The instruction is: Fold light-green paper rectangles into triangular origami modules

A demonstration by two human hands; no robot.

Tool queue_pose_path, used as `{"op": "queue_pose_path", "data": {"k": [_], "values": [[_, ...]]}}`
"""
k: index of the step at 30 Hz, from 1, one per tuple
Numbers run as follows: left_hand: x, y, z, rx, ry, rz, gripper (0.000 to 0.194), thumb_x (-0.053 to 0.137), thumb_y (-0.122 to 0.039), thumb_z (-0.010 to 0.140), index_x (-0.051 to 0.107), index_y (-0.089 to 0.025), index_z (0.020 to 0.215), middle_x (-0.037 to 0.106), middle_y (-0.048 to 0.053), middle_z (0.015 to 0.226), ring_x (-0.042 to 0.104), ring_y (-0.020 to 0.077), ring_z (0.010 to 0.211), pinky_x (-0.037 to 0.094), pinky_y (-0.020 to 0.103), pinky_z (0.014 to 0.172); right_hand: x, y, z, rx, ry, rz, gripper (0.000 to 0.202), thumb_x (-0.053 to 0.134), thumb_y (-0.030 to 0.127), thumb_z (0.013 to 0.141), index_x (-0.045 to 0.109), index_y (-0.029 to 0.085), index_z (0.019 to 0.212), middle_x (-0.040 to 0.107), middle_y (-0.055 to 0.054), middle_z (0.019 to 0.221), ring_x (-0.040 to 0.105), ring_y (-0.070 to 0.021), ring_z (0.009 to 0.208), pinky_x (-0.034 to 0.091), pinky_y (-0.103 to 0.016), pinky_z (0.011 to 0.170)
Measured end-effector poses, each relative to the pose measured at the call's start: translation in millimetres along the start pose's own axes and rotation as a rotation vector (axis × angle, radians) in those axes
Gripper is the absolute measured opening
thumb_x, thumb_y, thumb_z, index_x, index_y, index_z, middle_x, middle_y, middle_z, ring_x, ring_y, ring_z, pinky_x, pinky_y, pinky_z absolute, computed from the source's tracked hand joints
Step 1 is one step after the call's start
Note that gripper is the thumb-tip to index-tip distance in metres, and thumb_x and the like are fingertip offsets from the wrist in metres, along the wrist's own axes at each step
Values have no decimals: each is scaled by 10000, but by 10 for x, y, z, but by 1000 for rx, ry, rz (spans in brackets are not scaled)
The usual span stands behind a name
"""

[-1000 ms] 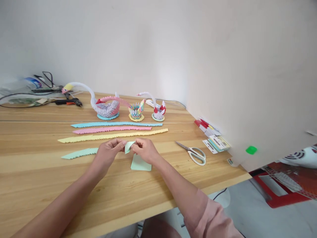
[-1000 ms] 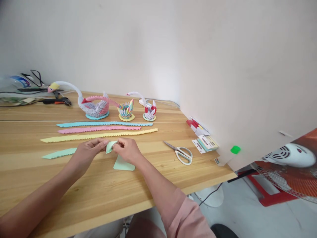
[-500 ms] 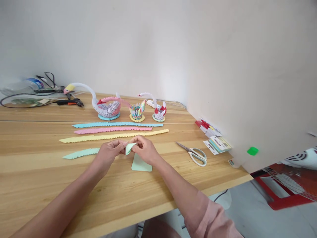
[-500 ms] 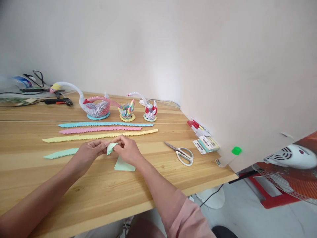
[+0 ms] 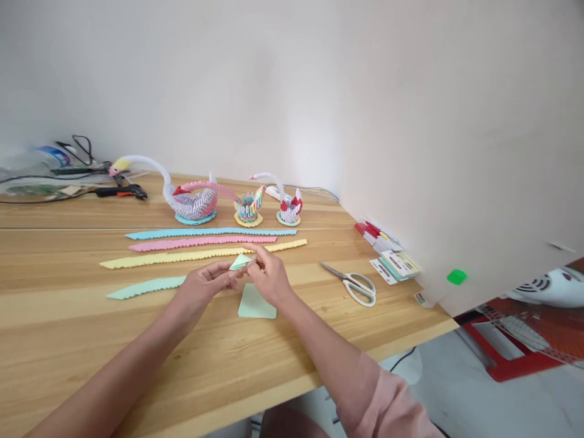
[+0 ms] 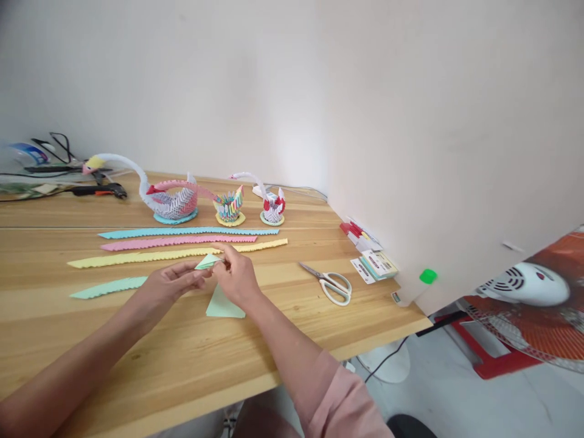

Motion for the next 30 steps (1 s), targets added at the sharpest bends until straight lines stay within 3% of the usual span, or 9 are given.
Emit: {"op": "queue_pose_path", "data": {"k": [3, 9, 16, 20, 25, 30], "values": [[-16, -45, -10, 47, -61, 170, 220, 684, -383, 668, 703, -198, 785, 649, 7, 662, 575, 162, 681, 455, 269, 691, 25, 16, -21, -8, -15, -32, 435, 414, 167, 773, 508, 186, 1197, 552, 35, 679, 488, -85, 587, 385, -184, 572], [-65, -147, -36, 153, -145, 242, 209, 636, -388, 695, 629, -191, 624, 602, -15, 615, 533, 136, 616, 426, 238, 624, 107, -5, -34, -1, 19, 12, 465, 437, 191, 768, 494, 167, 1229, 553, 34, 678, 489, -83, 587, 395, -193, 579], [-137, -129, -43, 146, -241, 281, 154, 603, -345, 696, 600, -194, 664, 549, -48, 549, 484, 115, 540, 378, 220, 547, 210, -32, -58, 28, 44, 78, 438, 487, 200, 754, 523, 172, 1190, 539, 41, 642, 513, -93, 598, 413, -207, 598], [-190, -128, -40, 132, -285, 336, 149, 582, -297, 691, 544, -191, 594, 505, -57, 506, 458, 109, 512, 349, 214, 518, 241, -25, -67, 48, 89, 178, 425, 588, 270, 735, 530, 189, 1148, 526, 47, 647, 503, -93, 597, 418, -219, 620], [-76, -166, -32, 152, -156, 340, 196, 564, -324, 719, 534, -187, 582, 511, -43, 525, 465, 113, 514, 365, 225, 529, 180, -151, -32, 222, 61, 499, 266, 610, 393, 727, 613, 171, 875, 560, 22, 672, 521, -90, 596, 451, -241, 636], [-14, -251, -59, 212, -96, 306, 283, 519, -403, 789, 564, -194, 604, 551, -25, 584, 495, 123, 552, 396, 237, 585, 150, -174, -29, 298, 40, 601, 261, 682, 387, 658, 621, 158, 768, 567, 30, 595, 519, -80, 555, 458, -244, 630]]}}
Point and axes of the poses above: each hand's wrist, its own z-axis towards the middle knuckle, its own x-axis out of the palm, y = z × x, the point moved 8 cm from there along z, towards the middle knuckle
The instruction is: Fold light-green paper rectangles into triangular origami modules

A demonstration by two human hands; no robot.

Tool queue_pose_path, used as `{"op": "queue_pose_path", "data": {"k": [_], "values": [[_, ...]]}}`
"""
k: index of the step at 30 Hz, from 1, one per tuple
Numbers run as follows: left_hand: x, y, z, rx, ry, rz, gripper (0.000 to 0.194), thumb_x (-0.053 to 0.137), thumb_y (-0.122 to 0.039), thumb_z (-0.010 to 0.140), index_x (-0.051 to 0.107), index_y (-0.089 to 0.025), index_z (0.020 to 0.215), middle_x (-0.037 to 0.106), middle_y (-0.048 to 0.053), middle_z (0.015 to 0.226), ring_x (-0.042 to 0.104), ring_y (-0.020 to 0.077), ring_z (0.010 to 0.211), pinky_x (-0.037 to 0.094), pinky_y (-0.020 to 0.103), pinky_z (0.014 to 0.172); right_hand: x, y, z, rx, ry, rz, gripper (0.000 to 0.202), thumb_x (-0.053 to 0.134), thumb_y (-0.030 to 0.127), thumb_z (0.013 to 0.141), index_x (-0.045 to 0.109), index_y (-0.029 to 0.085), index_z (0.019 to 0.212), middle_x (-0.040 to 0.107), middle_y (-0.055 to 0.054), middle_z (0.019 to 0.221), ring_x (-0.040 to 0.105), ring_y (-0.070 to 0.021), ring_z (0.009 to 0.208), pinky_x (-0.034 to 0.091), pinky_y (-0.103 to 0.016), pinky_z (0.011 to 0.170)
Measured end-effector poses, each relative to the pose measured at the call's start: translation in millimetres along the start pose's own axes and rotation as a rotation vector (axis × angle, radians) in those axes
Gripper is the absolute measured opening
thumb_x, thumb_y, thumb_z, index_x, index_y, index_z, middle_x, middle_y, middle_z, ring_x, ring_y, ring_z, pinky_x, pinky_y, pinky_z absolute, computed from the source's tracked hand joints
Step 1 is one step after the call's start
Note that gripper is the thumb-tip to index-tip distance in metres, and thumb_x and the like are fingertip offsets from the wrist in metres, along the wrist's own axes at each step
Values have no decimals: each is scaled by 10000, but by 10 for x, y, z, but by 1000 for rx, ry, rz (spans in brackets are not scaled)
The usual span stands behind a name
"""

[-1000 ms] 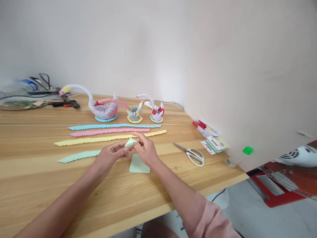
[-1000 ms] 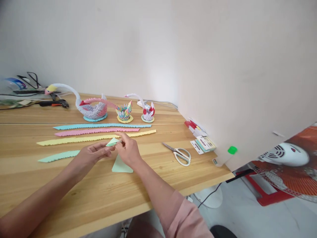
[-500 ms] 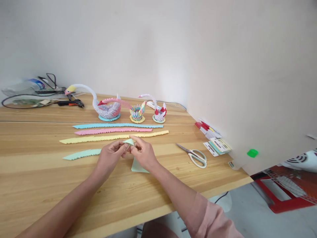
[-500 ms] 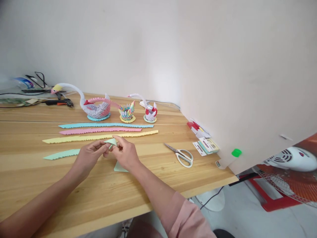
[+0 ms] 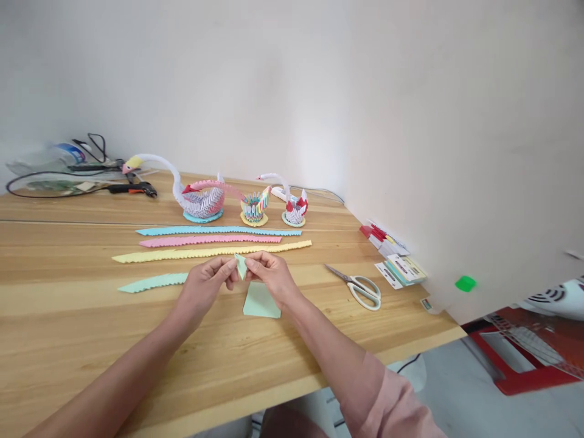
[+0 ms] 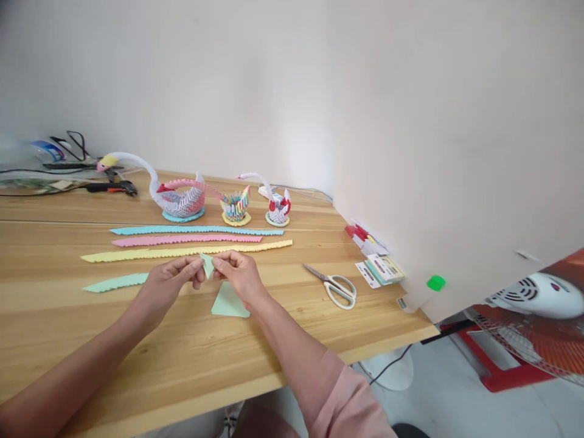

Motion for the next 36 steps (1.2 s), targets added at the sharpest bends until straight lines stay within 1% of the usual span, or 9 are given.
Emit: {"op": "queue_pose_path", "data": {"k": [6, 11, 17, 19, 22, 25, 28, 31, 36], "values": [[-37, -67, -14, 39, -35, 72, 313, 497, -421, 805, 547, -200, 589, 546, -30, 565, 503, 129, 549, 406, 241, 595, 20, 36, 2, -45, 18, -20, 231, 689, 359, 661, 637, 152, 751, 577, 32, 580, 514, -69, 528, 452, -225, 588], [-38, -143, -42, 102, -49, 243, 317, 447, -418, 814, 552, -203, 607, 563, -25, 575, 512, 135, 556, 394, 236, 564, 13, 8, 25, -63, 51, -50, 246, 683, 369, 676, 646, 153, 786, 583, 28, 580, 527, -75, 532, 452, -224, 583], [-152, -178, -70, 169, -205, 426, 229, 503, -367, 746, 552, -212, 585, 572, -22, 583, 521, 153, 584, 371, 231, 529, 32, -12, 22, -77, 63, -95, 253, 675, 373, 683, 651, 152, 803, 585, 23, 600, 525, -73, 534, 448, -220, 574], [-143, -147, -55, 150, -180, 387, 237, 507, -395, 754, 576, -213, 619, 597, -11, 619, 535, 160, 613, 382, 232, 540, 22, -24, 28, -61, 52, -79, 279, 662, 390, 689, 645, 157, 842, 584, 24, 608, 529, -76, 543, 463, -232, 596], [-101, -56, -22, 57, -102, 259, 253, 507, -424, 769, 595, -205, 677, 587, -12, 595, 533, 150, 576, 387, 228, 524, 9, 3, 35, -80, 44, -84, 308, 651, 398, 691, 617, 168, 894, 585, 24, 650, 538, -81, 569, 479, -246, 621], [-88, -10, -9, 20, -83, 204, 238, 521, -413, 769, 588, -201, 685, 554, -30, 545, 507, 131, 529, 369, 221, 504, 8, 76, 14, -136, 29, -174, 250, 636, 364, 706, 573, 177, 859, 567, 30, 663, 537, -86, 577, 466, -236, 597], [-94, -3, -14, 37, -102, 213, 211, 529, -385, 761, 595, -198, 690, 559, -29, 558, 525, 136, 562, 385, 227, 540, 40, 187, -40, -233, 10, -366, 185, 591, 351, 749, 542, 178, 790, 564, 22, 689, 538, -96, 614, 451, -233, 597], [-94, -20, -27, 58, -125, 251, 180, 531, -346, 744, 605, -194, 682, 578, -25, 584, 540, 141, 582, 395, 232, 557, 80, 282, -90, -330, -17, -553, 190, 588, 351, 750, 542, 180, 818, 590, -1, 783, 560, -115, 697, 467, -253, 661], [-62, -95, -51, 116, -123, 310, 211, 526, -372, 745, 623, -197, 678, 631, -9, 635, 569, 156, 628, 415, 241, 598, 113, 306, -103, -388, 2, -658, 122, 538, 261, 766, 537, 191, 866, 607, -9, 819, 580, -119, 736, 489, -259, 714]]}}
Point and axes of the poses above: each hand's wrist, its own z-axis towards the middle knuckle, its own x-axis out of the palm, y = z × x, the point moved 8 cm from there along z, towards the middle knuckle
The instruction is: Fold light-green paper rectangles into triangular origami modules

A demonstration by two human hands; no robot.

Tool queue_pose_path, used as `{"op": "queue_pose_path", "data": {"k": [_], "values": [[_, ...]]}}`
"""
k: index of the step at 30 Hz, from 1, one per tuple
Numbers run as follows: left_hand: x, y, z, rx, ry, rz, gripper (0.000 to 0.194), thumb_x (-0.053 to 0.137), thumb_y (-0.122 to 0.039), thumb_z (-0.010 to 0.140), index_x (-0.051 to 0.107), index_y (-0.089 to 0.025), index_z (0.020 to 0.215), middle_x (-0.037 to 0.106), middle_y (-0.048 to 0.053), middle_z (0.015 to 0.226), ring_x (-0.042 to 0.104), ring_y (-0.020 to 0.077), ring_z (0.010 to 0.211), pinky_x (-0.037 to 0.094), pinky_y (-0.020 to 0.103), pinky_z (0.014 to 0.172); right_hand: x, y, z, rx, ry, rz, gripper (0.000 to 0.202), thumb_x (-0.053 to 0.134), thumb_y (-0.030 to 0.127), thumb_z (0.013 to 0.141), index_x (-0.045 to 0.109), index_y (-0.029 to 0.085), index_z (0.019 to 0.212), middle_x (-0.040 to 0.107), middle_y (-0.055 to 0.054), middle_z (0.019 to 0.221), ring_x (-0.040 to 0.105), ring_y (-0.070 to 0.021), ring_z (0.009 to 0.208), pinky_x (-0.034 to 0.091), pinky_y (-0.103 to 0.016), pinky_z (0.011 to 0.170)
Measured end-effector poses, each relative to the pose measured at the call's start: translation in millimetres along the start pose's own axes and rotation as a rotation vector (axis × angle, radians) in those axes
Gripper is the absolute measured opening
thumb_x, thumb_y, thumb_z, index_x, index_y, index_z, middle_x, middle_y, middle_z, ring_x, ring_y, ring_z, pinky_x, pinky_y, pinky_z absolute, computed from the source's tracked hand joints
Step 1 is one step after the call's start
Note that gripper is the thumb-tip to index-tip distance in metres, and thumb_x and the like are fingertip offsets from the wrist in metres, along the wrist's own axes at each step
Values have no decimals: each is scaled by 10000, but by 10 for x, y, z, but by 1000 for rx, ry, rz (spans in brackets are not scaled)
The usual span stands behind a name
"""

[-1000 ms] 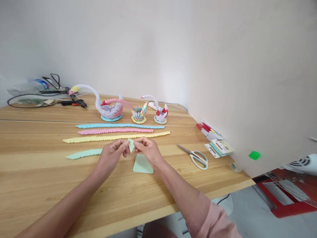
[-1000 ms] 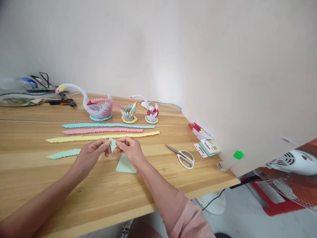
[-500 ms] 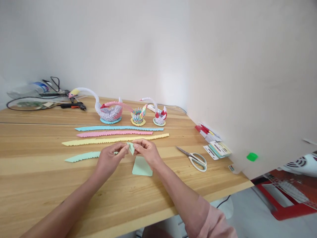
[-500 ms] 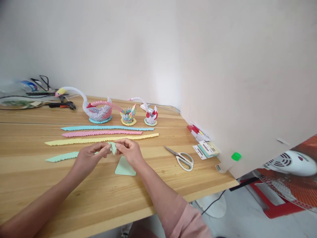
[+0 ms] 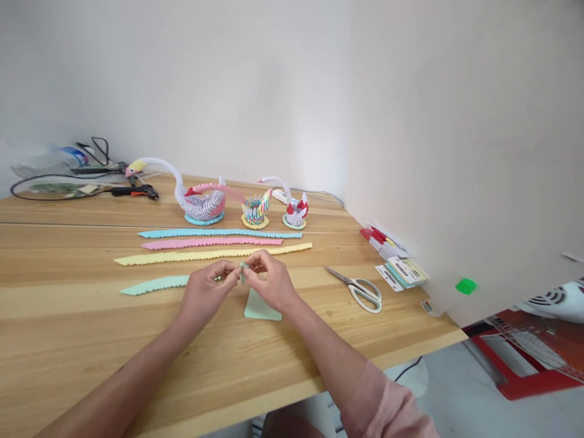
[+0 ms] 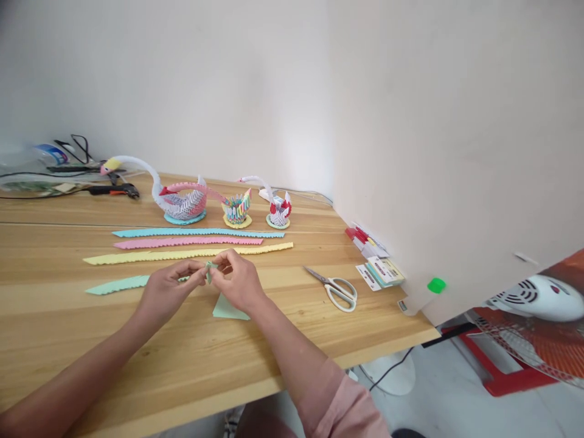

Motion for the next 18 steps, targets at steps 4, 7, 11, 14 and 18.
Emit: {"op": "queue_pose_path", "data": {"k": [4, 7, 11, 14, 18], "values": [[-12, -21, -15, 34, -22, 68, 212, 513, -375, 756, 628, -207, 694, 665, -5, 691, 579, 160, 647, 414, 235, 594, -11, 18, -18, -31, -10, -99, 145, 506, 241, 781, 536, 201, 917, 632, -18, 853, 607, -133, 769, 486, -272, 741], [-17, -36, -24, 62, -40, 147, 205, 508, -370, 754, 635, -217, 704, 686, -5, 713, 580, 162, 639, 404, 232, 569, -21, 39, -34, -40, -23, -160, 120, 489, 244, 791, 544, 203, 890, 639, -18, 826, 612, -135, 757, 478, -267, 729], [-22, -79, -33, 102, -63, 211, 210, 503, -370, 748, 644, -224, 694, 693, -12, 698, 571, 154, 589, 403, 238, 576, -20, 83, -39, -82, -28, -222, 94, 478, 236, 796, 564, 197, 791, 637, -16, 760, 591, -130, 720, 455, -247, 700], [-31, -80, -34, 89, -71, 207, 198, 504, -358, 744, 631, -223, 674, 683, -15, 672, 580, 158, 605, 402, 236, 578, -23, 84, -36, -83, -39, -190, 95, 482, 233, 796, 560, 193, 759, 630, -15, 760, 582, -125, 724, 456, -235, 697], [-24, -34, -21, 43, -53, 167, 190, 510, -349, 743, 624, -210, 684, 675, -5, 675, 591, 168, 645, 408, 238, 594, -20, 84, -35, -70, -43, -156, 97, 475, 214, 791, 543, 190, 726, 618, -16, 752, 572, -122, 714, 460, -231, 692]]}}
Point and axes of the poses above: each hand's wrist, its own z-axis towards the middle knuckle, its own x-axis out of the palm, y = z × x, the point moved 8 cm from there along z, towards the middle knuckle
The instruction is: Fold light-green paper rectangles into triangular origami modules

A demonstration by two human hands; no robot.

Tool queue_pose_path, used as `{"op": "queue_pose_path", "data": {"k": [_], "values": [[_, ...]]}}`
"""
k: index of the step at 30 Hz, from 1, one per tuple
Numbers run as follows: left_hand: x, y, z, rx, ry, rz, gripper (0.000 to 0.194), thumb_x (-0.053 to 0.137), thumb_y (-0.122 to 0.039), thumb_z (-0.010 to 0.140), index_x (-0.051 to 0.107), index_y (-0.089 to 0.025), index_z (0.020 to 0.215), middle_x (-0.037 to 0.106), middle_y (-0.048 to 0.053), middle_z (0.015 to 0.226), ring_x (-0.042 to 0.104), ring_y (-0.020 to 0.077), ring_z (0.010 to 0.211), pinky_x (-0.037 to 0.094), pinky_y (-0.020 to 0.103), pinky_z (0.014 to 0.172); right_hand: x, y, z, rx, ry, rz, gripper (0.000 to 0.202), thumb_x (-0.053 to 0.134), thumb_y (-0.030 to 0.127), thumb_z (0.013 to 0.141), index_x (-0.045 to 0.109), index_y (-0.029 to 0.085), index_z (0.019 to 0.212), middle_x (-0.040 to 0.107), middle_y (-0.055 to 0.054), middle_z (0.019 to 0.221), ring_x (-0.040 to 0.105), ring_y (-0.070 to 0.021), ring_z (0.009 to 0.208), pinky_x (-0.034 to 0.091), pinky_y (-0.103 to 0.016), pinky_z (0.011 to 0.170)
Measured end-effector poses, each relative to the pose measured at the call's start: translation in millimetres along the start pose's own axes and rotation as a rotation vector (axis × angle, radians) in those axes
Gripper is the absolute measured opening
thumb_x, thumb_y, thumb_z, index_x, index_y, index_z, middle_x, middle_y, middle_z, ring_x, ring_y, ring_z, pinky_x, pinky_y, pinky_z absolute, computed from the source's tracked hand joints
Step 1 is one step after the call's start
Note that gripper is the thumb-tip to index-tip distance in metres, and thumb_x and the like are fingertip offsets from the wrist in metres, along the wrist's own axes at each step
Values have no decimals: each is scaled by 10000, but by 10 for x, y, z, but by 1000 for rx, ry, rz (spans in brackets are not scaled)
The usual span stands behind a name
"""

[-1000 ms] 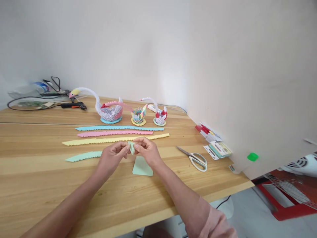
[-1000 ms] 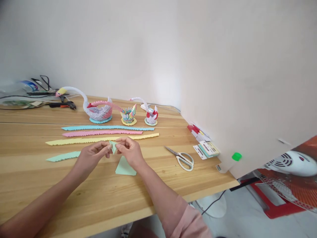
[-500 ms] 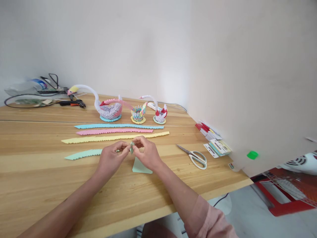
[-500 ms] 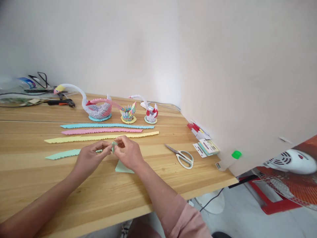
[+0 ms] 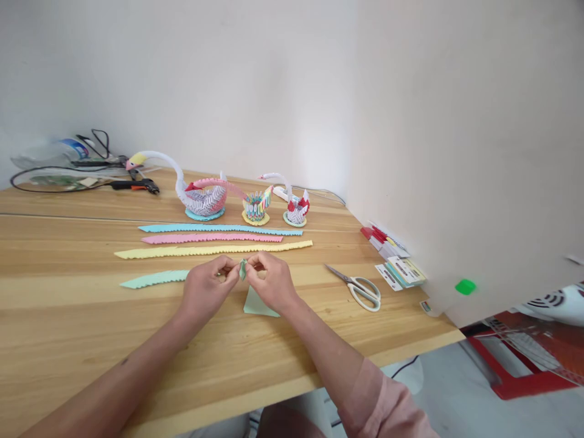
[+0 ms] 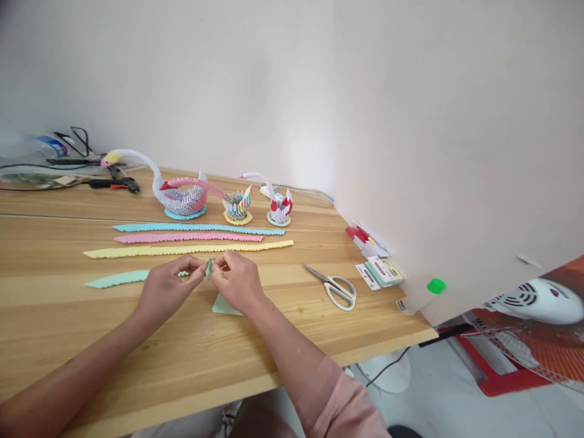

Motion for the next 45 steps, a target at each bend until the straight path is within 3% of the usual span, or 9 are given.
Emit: {"op": "queue_pose_path", "data": {"k": [8, 16, 21, 23, 26, 30, 39, 45], "values": [[63, 41, 26, 31, 78, -44, 280, 438, -414, 815, 638, -220, 784, 647, -7, 675, 579, 162, 624, 417, 244, 614, 7, 65, -7, -66, 18, -99, 86, 466, 183, 767, 542, 190, 728, 594, -14, 721, 540, -130, 703, 414, -239, 683], [41, 16, 18, 23, 56, -33, 255, 472, -381, 797, 649, -220, 710, 632, -21, 622, 571, 151, 597, 398, 228, 574, 28, 29, -22, -49, 11, -119, 92, 460, 201, 796, 515, 194, 722, 597, -7, 710, 554, -125, 682, 424, -231, 677], [4, 15, 19, 15, 32, -51, 207, 495, -336, 768, 645, -213, 694, 634, -19, 624, 567, 153, 598, 388, 232, 569, 22, 139, -55, -108, 33, -185, 120, 447, 217, 809, 540, 185, 741, 606, -33, 734, 556, -144, 713, 416, -258, 689], [0, 32, 31, -9, 37, -99, 213, 497, -346, 768, 636, -208, 683, 607, -23, 594, 548, 148, 581, 381, 232, 560, 10, 137, -48, -87, 40, -94, 142, 444, 244, 826, 555, 182, 761, 609, -37, 755, 563, -149, 744, 421, -271, 714], [21, 85, 50, -69, 66, -212, 245, 495, -385, 782, 623, -202, 682, 568, -27, 561, 526, 142, 566, 379, 229, 557, 22, -72, -10, 138, 41, 298, 150, 493, 315, 820, 562, 183, 845, 605, -15, 750, 582, -128, 698, 457, -265, 684], [57, 128, 54, -102, 97, -310, 232, 518, -396, 782, 612, -198, 705, 567, -27, 583, 526, 140, 590, 382, 229, 576, 182, -308, 0, 387, 141, 667, 236, 665, 346, 685, 576, 159, 797, 591, 15, 661, 565, -95, 577, 472, -247, 617], [129, 78, 50, -66, 185, -425, 265, 490, -372, 815, 536, -186, 632, 555, -29, 628, 508, 131, 624, 380, 233, 609, 137, -211, 23, 336, 101, 642, 218, 719, 304, 625, 567, 160, 687, 579, 37, 593, 534, -77, 531, 440, -211, 554], [174, 71, 33, -159, 194, -593, 290, 485, -423, 819, 556, -178, 682, 537, -13, 645, 519, 143, 625, 440, 284, 678, 127, -304, 34, 358, 27, 673, 197, 693, 296, 644, 561, 163, 703, 572, 38, 587, 564, -89, 532, 468, -228, 574]]}}
Point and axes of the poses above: each hand's wrist, its own z-axis towards the middle knuckle, its own x-axis out of the palm, y = z × x, the point moved 8 cm from there along z, towards the middle knuckle
